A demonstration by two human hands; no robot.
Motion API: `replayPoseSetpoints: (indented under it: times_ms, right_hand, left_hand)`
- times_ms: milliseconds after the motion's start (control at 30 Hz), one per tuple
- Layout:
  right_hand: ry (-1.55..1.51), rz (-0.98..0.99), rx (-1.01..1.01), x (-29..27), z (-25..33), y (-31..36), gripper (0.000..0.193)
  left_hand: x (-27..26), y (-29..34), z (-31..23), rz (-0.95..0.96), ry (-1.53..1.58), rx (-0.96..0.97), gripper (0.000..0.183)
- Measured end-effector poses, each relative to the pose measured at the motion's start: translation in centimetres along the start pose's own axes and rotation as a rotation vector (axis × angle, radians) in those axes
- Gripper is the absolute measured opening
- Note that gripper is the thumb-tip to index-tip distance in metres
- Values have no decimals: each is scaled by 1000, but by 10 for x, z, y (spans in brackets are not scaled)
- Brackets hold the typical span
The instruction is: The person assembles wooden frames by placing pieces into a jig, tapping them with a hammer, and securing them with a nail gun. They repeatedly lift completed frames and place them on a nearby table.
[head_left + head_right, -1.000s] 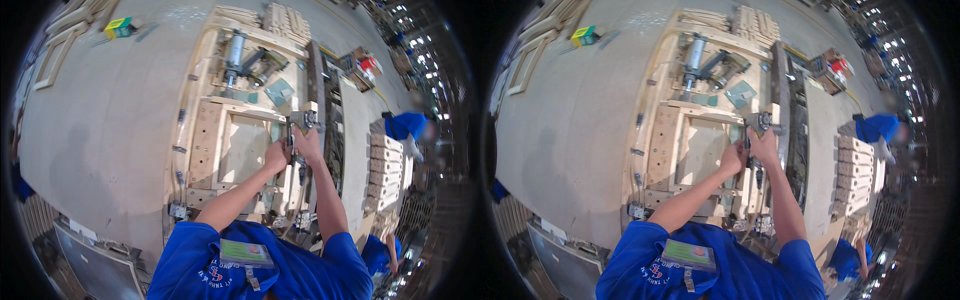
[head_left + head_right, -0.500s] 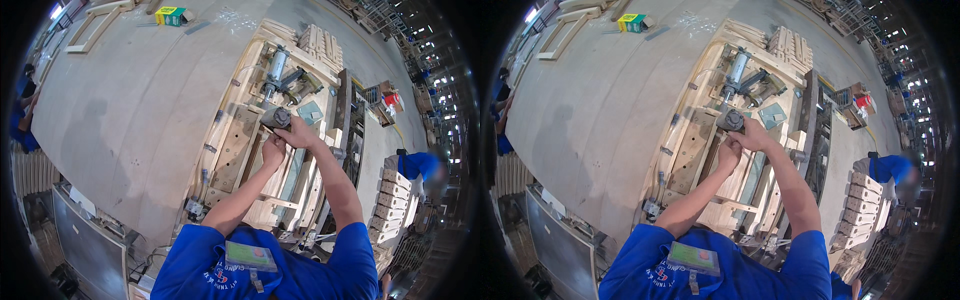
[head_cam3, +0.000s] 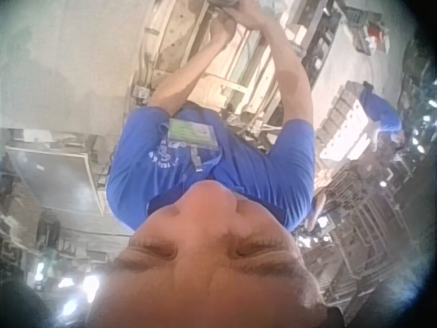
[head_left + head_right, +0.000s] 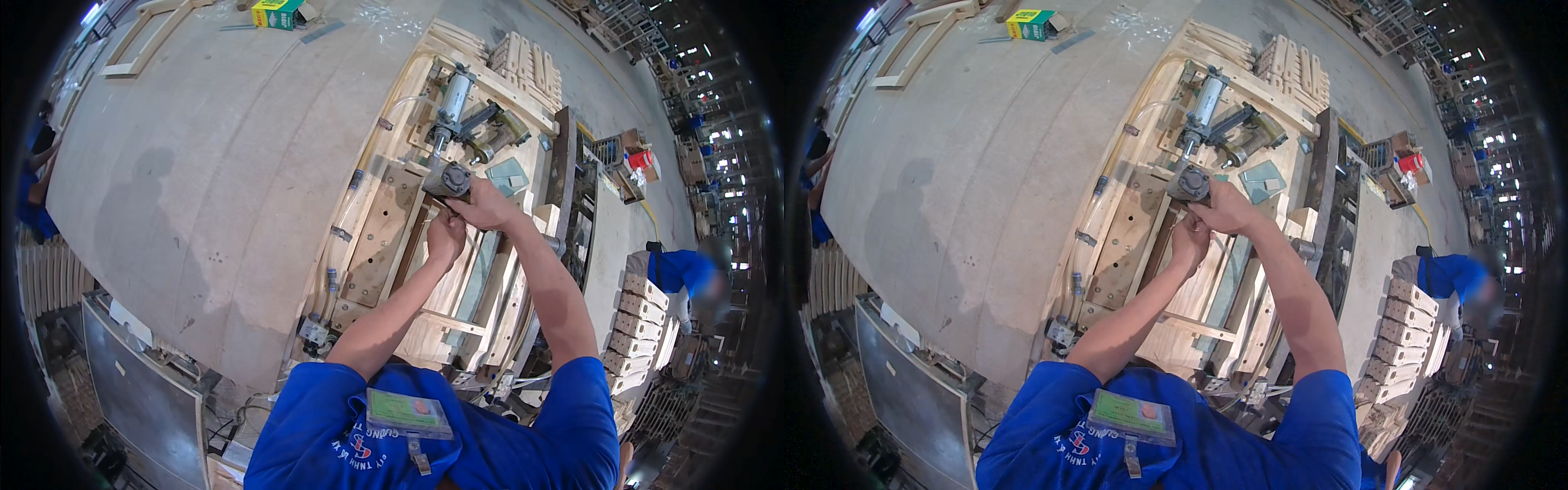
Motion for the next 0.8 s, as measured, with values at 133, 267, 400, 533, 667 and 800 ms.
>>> replayPoseSetpoints:
  times_ms: [133, 267, 400, 533, 667, 800]
  right_hand:
    - [69, 5, 54, -3, 19, 0, 83]
    - [-3, -57, -20, 10, 25, 39, 68]
    - [-191, 113, -1, 34, 62, 96, 52]
    - [-236, 237, -49, 72, 91, 125, 55]
    - [-257, 326, -21, 97, 107, 133, 55]
    - [-192, 284, -53, 104, 114, 133, 52]
  left_hand:
    - [-5, -1, -7, -33, -41, 6, 29]
    - [-14, 38, -5, 67, -25, -48, 23]
    - [-36, 113, -6, 197, 178, -345, 19]
    - [-70, 180, -6, 217, 335, -536, 18]
    - [-92, 207, 8, 253, 446, -519, 19]
    - [-98, 206, 12, 283, 427, -450, 23]
Point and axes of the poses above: each hand's wrist, its own y-axis away from the middle knuckle, its own x-axis out of the palm, z = x × y, the point moved 3 cm from there along -y, towards the middle knuckle, and after that the axes turned 2 degrees about y, right-handed, at the moved point
